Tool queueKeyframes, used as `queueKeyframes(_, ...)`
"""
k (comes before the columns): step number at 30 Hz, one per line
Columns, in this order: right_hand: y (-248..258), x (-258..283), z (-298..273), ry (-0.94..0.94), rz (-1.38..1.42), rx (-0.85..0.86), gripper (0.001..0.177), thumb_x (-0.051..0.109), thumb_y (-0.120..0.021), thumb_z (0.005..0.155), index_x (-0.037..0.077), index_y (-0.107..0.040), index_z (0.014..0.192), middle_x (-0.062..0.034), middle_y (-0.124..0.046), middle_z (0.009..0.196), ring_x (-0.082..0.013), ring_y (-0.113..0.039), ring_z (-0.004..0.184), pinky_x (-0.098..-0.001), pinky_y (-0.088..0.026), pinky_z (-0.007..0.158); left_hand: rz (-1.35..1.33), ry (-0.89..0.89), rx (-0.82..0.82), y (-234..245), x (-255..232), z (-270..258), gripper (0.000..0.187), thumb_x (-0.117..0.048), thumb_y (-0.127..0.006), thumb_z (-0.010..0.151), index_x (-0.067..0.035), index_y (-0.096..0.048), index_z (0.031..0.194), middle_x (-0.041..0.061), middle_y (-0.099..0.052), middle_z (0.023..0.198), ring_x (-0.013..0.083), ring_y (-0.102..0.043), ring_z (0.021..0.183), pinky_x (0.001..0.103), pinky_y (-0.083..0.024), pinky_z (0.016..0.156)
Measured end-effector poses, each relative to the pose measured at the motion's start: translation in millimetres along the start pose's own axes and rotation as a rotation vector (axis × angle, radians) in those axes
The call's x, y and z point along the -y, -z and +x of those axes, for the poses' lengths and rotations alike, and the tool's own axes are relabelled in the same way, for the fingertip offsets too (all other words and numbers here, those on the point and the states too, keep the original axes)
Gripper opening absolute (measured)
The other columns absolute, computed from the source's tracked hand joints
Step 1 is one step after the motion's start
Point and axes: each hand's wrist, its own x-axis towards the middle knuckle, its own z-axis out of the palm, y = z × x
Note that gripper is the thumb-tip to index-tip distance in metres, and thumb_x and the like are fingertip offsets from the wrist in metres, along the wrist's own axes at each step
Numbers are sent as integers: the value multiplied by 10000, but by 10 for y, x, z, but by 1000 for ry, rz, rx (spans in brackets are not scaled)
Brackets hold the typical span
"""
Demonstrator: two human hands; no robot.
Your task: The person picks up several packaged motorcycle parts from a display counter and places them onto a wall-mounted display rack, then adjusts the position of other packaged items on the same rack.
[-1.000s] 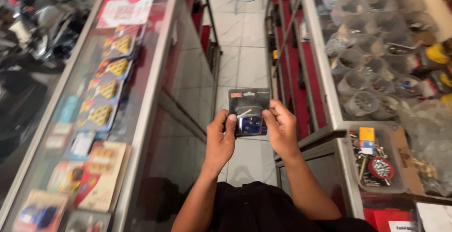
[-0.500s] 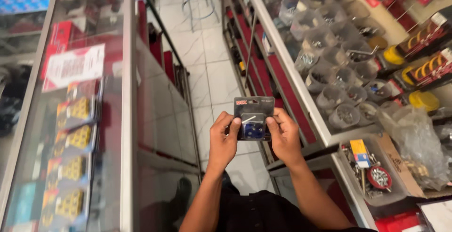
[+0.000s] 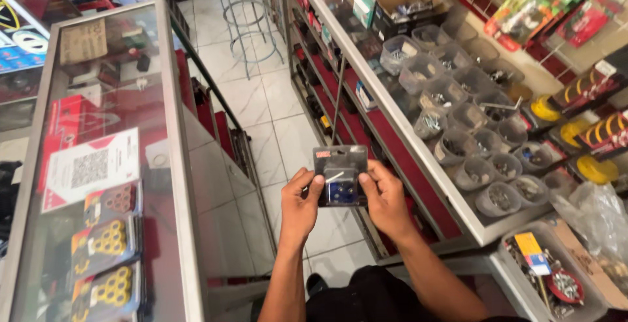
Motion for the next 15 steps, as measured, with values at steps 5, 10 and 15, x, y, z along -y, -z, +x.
queueKeyframes(5, -59, -175, 202, -90, 7, -31, 232, 90, -538, 1049, -35, -647, 1211, -99, -773, 1054, -111, -699, 972, -251, -545, 859, -35, 55, 36, 28, 186, 255, 225, -177, -656, 998, 34, -730, 979, 13, -511, 774, 101, -463, 708, 268, -382, 606)
queueKeyframes(10, -59, -392, 572, -86, -1, -48, 236, 82, -540, 1046, -41, -648, 1216, -100, -767, 1087, -116, -699, 1013, -250, -537, 893, -58, 33, 73, 6, 364, 642, 234, -185, -651, 1013, 39, -721, 1007, 21, -538, 801, 106, -492, 734, 262, -423, 656)
queueKeyframes(15, -21, -710, 981, -75, -16, -107, 245, 89, -556, 1052, -44, -657, 1231, -89, -750, 1055, -101, -680, 971, -247, -536, 861, 26, 61, 103, -71, 561, 1188, 236, -193, -637, 1013, 34, -699, 1004, 21, -548, 800, 109, -497, 726, 266, -418, 635)
